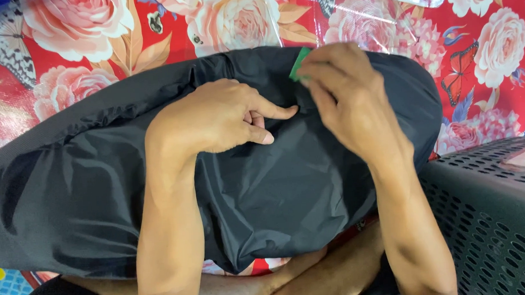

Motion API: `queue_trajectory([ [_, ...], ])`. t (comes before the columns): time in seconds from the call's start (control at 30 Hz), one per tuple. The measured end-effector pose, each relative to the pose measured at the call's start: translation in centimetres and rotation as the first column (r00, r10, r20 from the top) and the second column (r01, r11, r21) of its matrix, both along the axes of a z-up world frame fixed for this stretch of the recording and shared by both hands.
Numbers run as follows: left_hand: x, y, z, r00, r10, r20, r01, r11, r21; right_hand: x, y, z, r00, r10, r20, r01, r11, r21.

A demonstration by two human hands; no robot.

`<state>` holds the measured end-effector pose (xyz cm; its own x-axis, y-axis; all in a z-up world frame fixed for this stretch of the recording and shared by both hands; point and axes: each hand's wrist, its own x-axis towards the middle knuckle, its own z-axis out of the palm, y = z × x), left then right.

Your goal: The person cleans a black motorcycle seat cover by hand using a green block to rub the surface and then wipes it down.

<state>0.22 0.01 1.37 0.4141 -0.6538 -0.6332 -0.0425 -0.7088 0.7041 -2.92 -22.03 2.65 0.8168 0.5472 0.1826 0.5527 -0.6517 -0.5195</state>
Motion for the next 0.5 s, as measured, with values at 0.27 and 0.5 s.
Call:
queue_trajectory([
  [0.27, -0.3, 0.0, -0.6, 1.0, -0.013, 0.004, 0.013, 1.0, -0.025, 1.4, 1.6, -0.9, 0.991, 0.121, -0.051, -0.117, 0.989, 0.085],
  [0.5, -0.3, 0.0, -1.4, 0.999, -0.022, 0.049, 0.025, 0.998, -0.062, 3.2, 3.0, -1.1, 0.961, 0.224, -0.162, -0.201, 0.969, 0.148],
])
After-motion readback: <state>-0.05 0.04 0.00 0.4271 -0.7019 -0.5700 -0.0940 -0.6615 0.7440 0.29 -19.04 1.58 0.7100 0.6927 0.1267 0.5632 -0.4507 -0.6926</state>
